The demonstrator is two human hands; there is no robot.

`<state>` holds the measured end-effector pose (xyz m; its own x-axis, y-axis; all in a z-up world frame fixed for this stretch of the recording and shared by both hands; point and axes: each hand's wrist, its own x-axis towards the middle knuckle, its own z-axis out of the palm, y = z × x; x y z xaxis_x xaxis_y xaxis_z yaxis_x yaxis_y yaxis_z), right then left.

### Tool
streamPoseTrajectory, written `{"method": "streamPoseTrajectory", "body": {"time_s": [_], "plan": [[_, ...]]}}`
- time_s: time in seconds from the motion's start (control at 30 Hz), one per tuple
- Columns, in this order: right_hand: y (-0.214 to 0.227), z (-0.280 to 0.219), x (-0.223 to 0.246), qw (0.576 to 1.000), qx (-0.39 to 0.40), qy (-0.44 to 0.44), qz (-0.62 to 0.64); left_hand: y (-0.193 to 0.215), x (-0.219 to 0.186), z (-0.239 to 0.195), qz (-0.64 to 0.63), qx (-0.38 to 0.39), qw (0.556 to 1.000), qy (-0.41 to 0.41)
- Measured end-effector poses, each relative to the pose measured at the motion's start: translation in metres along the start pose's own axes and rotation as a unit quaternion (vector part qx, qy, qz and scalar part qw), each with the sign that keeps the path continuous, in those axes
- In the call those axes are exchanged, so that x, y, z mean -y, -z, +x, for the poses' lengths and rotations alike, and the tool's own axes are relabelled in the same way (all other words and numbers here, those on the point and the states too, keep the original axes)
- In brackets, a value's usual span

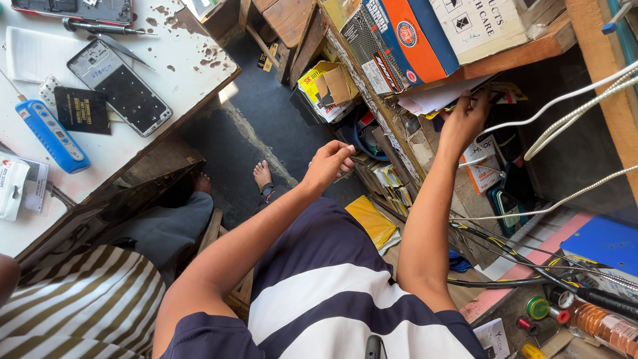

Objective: The person organizes small electronics parts and accessories at a cluttered workbench. They pick up and sort through packaged items like batteries and cables, placing them into a shelf unit while another person counts money nearby.

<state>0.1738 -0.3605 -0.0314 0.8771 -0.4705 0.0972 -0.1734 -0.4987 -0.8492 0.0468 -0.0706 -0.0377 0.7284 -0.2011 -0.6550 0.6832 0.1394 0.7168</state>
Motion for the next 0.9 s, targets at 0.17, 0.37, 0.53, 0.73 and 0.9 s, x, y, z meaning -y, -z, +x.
{"method": "streamPoseTrajectory", "body": {"time_s": [0.17,0.37,0.53,0.73,0.9], "plan": [[0.016,-0.032,0.006,0.99,-0.05,0.109,-0.071,-0.002,0.009,0.006,-0.016,0.01,1.0,-0.018],[0.024,-0.12,0.015,0.995,-0.077,0.019,-0.061,-0.004,0.006,0.008,-0.039,0.005,0.999,-0.036],[0.016,-0.184,0.028,0.922,0.139,-0.045,0.359,-0.004,-0.008,-0.004,-0.046,0.068,0.987,-0.136],[0.008,-0.19,0.059,0.882,0.251,-0.066,0.393,-0.01,-0.011,-0.012,-0.114,0.072,0.97,-0.201],[-0.01,-0.181,0.06,0.875,0.284,-0.058,0.389,-0.002,0.0,-0.017,-0.116,-0.008,0.962,-0.246]]}}
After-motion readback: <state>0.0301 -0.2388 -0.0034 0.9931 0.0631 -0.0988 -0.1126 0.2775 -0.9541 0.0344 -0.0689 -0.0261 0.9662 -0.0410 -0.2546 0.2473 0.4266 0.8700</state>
